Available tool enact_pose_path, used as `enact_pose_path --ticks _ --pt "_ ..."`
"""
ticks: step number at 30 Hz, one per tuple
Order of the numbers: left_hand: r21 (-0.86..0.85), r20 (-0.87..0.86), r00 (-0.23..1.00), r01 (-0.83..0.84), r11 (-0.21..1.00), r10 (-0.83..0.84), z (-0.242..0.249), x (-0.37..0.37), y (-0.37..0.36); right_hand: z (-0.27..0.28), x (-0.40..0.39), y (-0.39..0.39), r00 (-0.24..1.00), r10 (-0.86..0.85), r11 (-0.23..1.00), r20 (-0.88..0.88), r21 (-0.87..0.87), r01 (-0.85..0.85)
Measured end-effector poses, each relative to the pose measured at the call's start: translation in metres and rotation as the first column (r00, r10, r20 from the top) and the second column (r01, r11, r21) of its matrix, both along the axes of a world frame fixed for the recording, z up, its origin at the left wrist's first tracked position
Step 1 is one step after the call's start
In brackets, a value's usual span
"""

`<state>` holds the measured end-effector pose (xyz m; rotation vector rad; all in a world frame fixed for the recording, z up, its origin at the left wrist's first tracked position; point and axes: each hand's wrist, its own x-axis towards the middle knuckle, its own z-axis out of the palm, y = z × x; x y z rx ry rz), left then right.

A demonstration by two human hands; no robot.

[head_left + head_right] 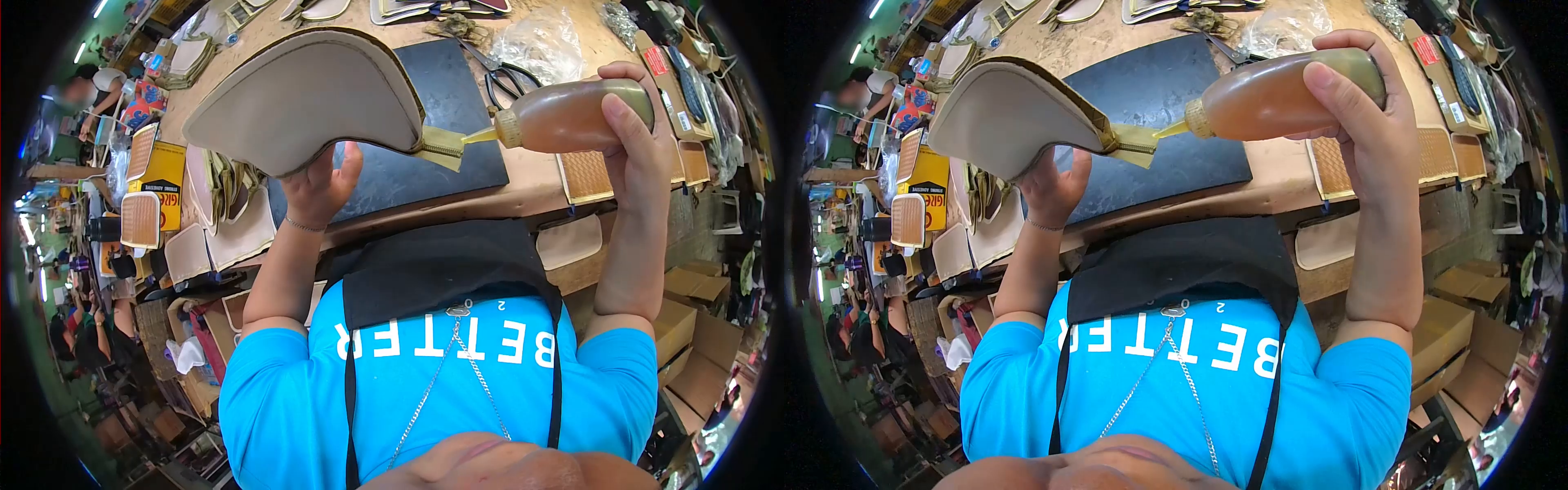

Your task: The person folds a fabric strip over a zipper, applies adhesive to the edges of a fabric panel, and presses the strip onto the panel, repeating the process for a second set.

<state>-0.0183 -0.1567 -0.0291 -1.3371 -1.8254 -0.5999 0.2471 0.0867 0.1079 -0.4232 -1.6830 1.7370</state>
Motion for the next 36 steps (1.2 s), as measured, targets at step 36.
enact_pose_path --ticks 36 --pt "0.077 -0.007 0.998 0.06 0.995 -0.059 0.0 0.0 0.002 -0.001 -0.002 -0.021 0.996 -0.06 0.99 -0.06 0.123 0.067"
